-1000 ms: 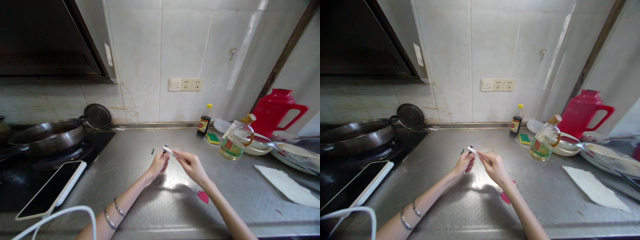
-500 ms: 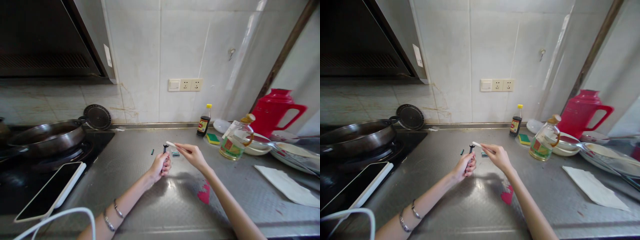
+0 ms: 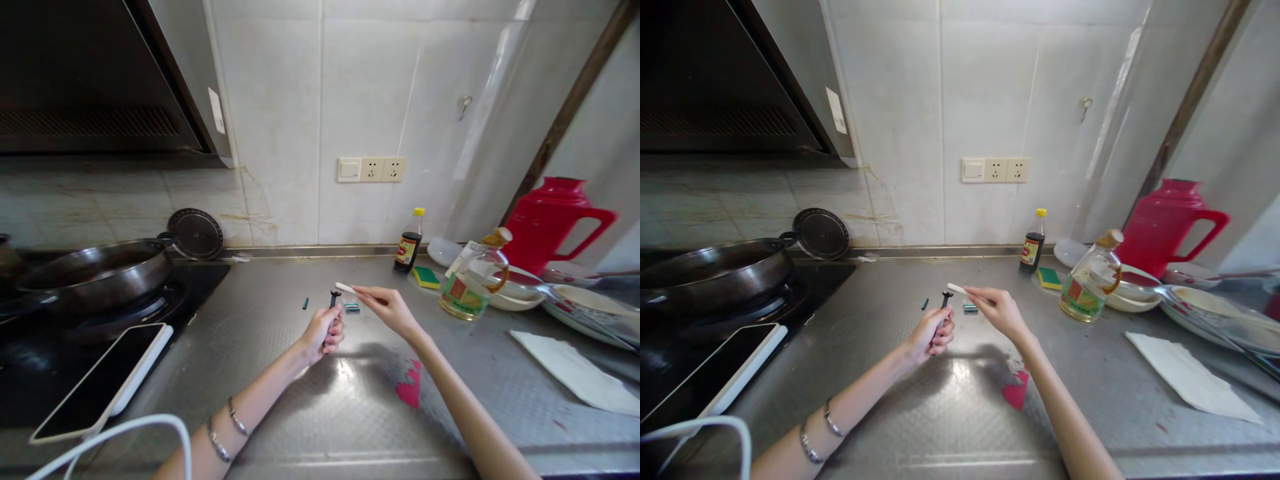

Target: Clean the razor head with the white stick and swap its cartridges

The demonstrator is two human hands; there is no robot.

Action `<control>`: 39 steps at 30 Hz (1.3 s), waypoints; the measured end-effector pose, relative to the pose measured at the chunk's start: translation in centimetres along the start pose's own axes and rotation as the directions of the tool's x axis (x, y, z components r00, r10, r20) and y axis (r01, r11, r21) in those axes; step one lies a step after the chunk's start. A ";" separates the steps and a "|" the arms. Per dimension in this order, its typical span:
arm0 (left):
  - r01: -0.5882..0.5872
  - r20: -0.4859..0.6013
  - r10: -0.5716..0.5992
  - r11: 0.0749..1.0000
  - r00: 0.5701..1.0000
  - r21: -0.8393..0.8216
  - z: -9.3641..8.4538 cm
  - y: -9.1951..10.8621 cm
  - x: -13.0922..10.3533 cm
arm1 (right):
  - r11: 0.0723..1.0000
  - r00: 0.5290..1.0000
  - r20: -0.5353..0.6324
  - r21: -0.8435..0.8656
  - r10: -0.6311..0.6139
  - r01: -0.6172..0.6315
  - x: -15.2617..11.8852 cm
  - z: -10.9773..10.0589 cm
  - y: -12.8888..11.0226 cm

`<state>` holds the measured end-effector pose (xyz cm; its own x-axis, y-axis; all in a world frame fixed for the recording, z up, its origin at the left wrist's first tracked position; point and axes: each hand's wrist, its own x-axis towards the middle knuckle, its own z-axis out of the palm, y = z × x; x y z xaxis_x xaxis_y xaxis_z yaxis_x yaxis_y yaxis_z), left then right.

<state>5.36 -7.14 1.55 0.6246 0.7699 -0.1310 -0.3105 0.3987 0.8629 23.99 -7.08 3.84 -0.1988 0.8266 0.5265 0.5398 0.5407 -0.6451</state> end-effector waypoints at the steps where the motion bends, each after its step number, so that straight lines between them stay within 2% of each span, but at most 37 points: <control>1: 0.000 0.004 0.000 1.000 1.000 0.002 0.0 0.0 0.0 | 1.000 1.000 0.015 0.007 -0.003 0.002 0.0 -0.1 -0.1; 4: 0.000 0.009 0.000 1.000 1.000 -0.006 0.0 0.2 -0.1 | 1.000 0.999 0.048 0.018 0.004 -0.005 -0.1 -0.2 -0.4; 8: -0.013 0.007 0.013 0.999 1.000 -0.029 -0.2 0.4 -0.1 | 0.998 0.999 0.018 0.043 0.035 -0.036 -0.2 -0.4 -0.6; 13: -0.027 0.013 0.027 0.999 1.000 -0.018 -0.2 0.6 -0.1 | 0.997 0.999 0.037 0.062 0.032 -0.034 -0.3 -0.5 -0.6; 15: -0.031 0.020 0.031 0.999 0.999 0.024 -0.1 0.6 -0.2 | 0.997 0.999 -0.007 0.054 0.048 -0.047 -0.1 -0.8 -0.6; 17: -0.038 -0.001 0.039 0.994 0.999 0.103 -0.1 0.6 -0.3 | 0.996 0.999 0.000 0.067 0.054 -0.054 0.0 -1.1 -0.8; 21: -0.080 -0.077 0.111 0.941 0.991 0.328 -0.5 0.1 0.0 | 0.996 0.989 0.142 0.081 0.027 -0.039 0.0 -1.7 -2.4; 25: -0.157 -0.110 0.238 0.862 0.965 0.483 -1.0 -0.3 0.5 | 0.999 0.977 0.212 0.043 -0.011 0.002 -0.3 -2.1 -4.4; 28: -0.170 -0.120 0.268 0.838 0.956 0.518 -1.1 -0.4 0.7 | 0.999 0.970 0.240 0.025 -0.033 0.028 -0.3 -2.5 -5.3; 32: -0.172 -0.136 0.277 0.841 0.951 0.513 -1.1 -0.4 0.7 | 1.000 0.979 0.201 -0.003 -0.024 0.025 -0.2 -2.5 -5.9; 36: -0.163 -0.153 0.275 0.846 0.949 0.508 -1.2 -0.4 0.7 | 1.000 0.966 0.255 0.010 -0.029 0.028 -0.2 -2.1 -6.0; 39: -0.156 -0.167 0.276 0.844 0.946 0.512 -1.1 -0.3 0.7 | 1.000 0.980 0.201 0.023 -0.005 0.000 -0.3 -1.9 -5.9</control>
<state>5.05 -6.16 0.65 0.3859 0.9219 0.0332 0.0072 -0.0390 0.9992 22.40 -10.87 8.54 -0.3617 0.8383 0.4079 0.5206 0.5446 -0.6576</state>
